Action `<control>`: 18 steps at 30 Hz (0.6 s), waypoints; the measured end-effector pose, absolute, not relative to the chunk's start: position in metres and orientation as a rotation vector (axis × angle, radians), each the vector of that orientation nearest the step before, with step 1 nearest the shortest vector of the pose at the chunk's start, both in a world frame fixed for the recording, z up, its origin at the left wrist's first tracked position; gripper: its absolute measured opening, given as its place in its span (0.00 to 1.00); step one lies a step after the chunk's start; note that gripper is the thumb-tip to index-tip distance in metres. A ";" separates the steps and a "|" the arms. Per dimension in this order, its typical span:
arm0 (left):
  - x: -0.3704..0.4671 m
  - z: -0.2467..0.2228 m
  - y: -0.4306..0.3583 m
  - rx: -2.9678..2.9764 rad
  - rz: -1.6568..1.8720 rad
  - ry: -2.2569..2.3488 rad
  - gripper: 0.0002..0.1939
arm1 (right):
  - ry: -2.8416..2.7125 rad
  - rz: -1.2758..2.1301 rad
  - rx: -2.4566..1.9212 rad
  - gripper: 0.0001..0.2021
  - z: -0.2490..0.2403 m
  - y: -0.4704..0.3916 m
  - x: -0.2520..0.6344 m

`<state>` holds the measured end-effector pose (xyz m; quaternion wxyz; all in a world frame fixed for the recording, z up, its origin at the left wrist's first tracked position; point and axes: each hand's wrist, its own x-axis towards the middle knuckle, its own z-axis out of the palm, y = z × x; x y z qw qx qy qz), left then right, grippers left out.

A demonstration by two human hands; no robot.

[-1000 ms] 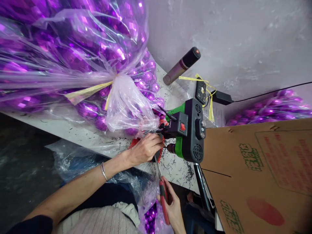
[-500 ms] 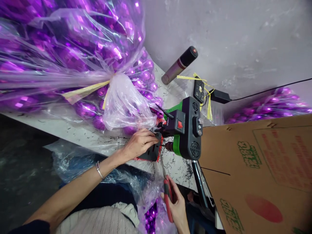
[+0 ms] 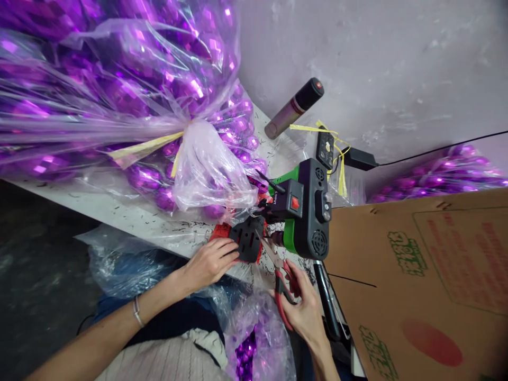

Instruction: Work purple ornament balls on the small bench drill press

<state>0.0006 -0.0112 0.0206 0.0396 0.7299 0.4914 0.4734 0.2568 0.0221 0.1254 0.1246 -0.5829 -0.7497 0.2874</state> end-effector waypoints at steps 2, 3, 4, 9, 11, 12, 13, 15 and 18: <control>0.002 0.016 -0.012 2.264 1.433 1.514 0.08 | -2.089 0.880 -1.703 0.32 0.120 0.018 0.247; 0.002 0.014 -0.013 2.273 1.426 1.514 0.09 | -2.018 0.895 -1.724 0.32 0.117 0.015 0.243; 0.002 0.013 -0.013 2.282 1.418 1.515 0.09 | -1.939 0.908 -1.758 0.32 0.114 0.011 0.239; 0.002 0.010 -0.014 2.286 1.409 1.536 0.10 | -1.616 1.092 -1.928 0.34 0.121 -0.006 0.221; 0.002 0.010 -0.014 2.273 1.423 1.538 0.10 | -1.534 1.145 -1.955 0.35 0.129 -0.009 0.216; 0.002 0.010 -0.014 2.269 1.430 1.541 0.10 | -1.504 1.159 -1.967 0.35 0.133 -0.009 0.215; 0.003 0.010 -0.014 2.265 1.439 1.545 0.10 | -1.479 1.172 -1.980 0.35 0.136 -0.009 0.214; 0.003 0.009 -0.013 2.258 1.448 1.549 0.09 | -1.447 1.203 -2.004 0.35 0.140 -0.010 0.213; 0.003 0.009 -0.012 2.237 1.459 1.551 0.09 | -1.429 1.227 -2.020 0.35 0.140 -0.014 0.211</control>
